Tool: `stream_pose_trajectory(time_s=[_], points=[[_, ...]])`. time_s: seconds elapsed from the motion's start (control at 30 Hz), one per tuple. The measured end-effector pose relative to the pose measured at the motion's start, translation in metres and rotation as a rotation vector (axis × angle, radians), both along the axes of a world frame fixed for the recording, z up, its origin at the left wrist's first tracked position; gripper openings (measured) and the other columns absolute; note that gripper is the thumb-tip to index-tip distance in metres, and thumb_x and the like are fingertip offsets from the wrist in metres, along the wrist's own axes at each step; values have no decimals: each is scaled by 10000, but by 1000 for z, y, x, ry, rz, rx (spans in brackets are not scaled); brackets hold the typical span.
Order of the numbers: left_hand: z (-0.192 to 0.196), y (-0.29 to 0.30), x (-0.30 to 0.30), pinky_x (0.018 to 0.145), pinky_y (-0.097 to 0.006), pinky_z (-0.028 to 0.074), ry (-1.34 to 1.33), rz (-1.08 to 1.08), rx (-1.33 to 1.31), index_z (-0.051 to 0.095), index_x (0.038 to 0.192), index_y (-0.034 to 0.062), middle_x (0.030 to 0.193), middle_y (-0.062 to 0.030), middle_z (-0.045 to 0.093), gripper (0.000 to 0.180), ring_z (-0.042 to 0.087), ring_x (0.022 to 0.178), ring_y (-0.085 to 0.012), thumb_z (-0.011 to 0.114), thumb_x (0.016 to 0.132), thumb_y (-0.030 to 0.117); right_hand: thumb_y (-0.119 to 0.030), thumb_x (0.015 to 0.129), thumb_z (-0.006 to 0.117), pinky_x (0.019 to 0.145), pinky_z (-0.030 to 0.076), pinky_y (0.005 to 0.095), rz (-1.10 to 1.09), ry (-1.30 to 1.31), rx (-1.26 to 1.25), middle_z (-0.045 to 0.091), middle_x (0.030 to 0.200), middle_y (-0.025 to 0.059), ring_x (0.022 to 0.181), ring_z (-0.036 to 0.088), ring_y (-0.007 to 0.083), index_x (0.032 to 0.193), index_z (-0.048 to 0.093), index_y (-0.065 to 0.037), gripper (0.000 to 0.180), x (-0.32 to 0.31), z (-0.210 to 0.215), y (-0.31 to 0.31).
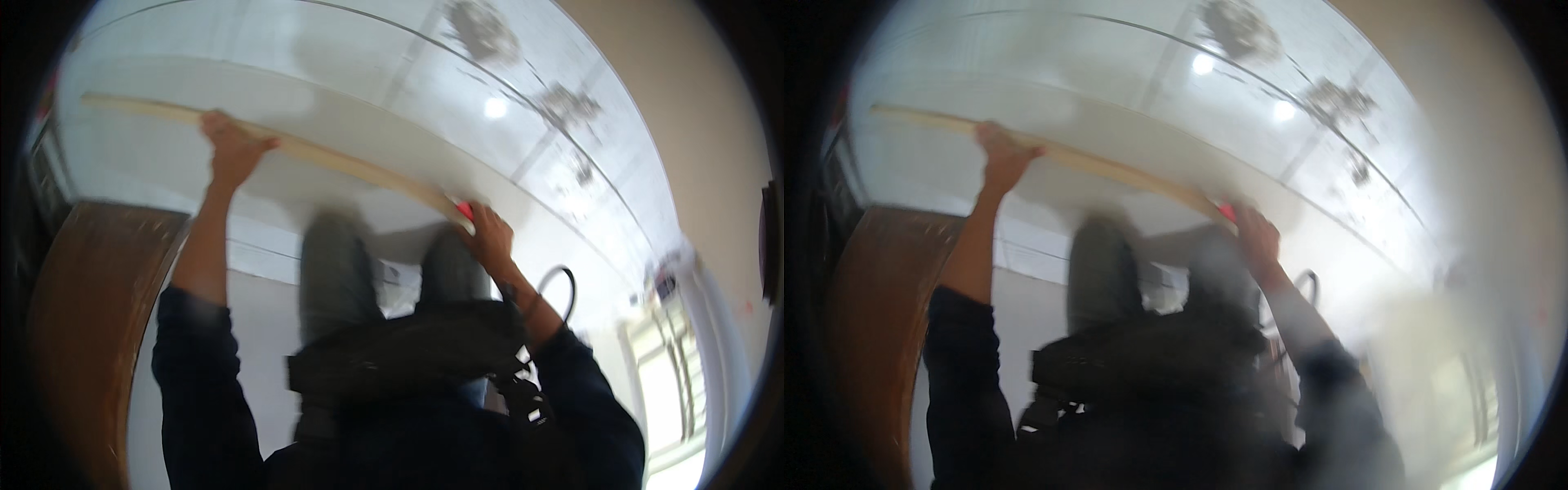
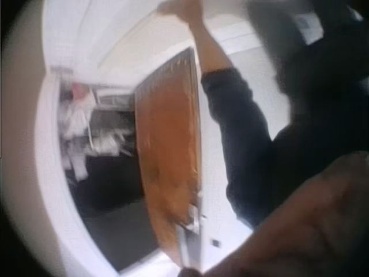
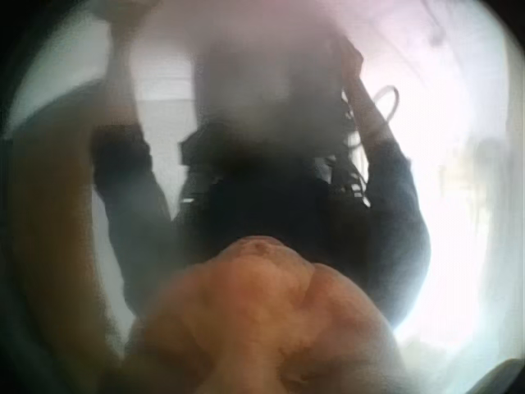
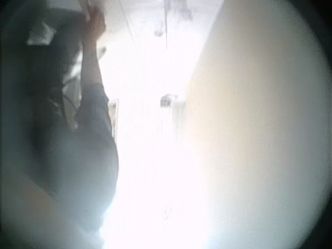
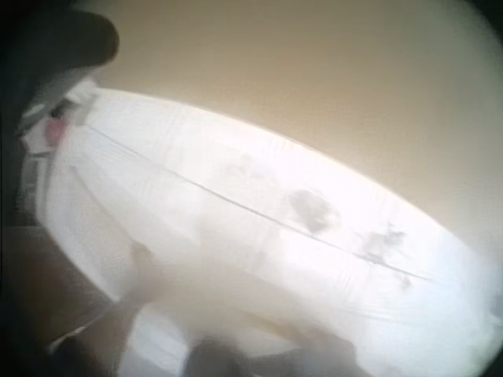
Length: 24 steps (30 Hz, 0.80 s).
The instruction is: The person sits on a tiled floor and uses a utility knife to cut a large sheet of plywood. They use a long wooden straightedge as a guide to score the material, repeatedly running the blade along the edge to deepen the cut. The person adjusts the plywood and the guide to continue cutting along the marked line.
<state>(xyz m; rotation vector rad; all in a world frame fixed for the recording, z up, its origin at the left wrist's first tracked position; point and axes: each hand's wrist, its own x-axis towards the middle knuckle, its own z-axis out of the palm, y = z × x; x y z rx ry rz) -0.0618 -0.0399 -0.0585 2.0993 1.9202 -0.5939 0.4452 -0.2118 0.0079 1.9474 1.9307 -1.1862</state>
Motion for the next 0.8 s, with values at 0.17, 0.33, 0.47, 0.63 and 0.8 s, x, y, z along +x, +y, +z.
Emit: stream_pose_trajectory(time_s=[0.17,0.33,0.47,0.63,0.8], points=[[41,37,81,1193,-600,170,-88,374,-298,-51,1487,-184,1587,-381,-55,1457,-41,1493,-511,829,660,630,-265,837,741,749,541,477,-40,-116,-15,669,1025,114,932,678,340,1193,566,-127,420,0,11,-18],[75,33,84,1181,-605,203,-122,528,-341,-82,1521,-115,1602,-344,-105,1479,-62,1508,-475,890,624,546,-275,852,727,729,540,499,23,-204,-127,666,1018,132,914,682,364,1135,550,-117,369,-12,30,-10],[80,27,85,1188,-597,192,-119,556,-361,-93,1526,-97,1608,-329,-108,1488,-74,1510,-464,904,612,522,-288,867,712,730,538,505,52,-193,-108,664,1013,141,913,682,379,1154,541,-115,376,-12,33,-19],[74,41,99,1195,-596,161,-155,512,-276,-56,1534,-100,1613,-327,-72,1448,-55,1512,-462,872,640,562,-279,864,709,734,545,495,-14,-102,-11,666,1014,134,916,685,367,1203,550,-137,401,-8,25,-16],[13,-25,58,1221,-466,199,-527,604,233,179,1546,-62,1614,-277,165,1082,135,1522,-360,717,839,554,-248,892,632,733,557,484,137,-256,-55,671,1023,110,919,691,314,1222,571,-161,347,31,21,-44]])
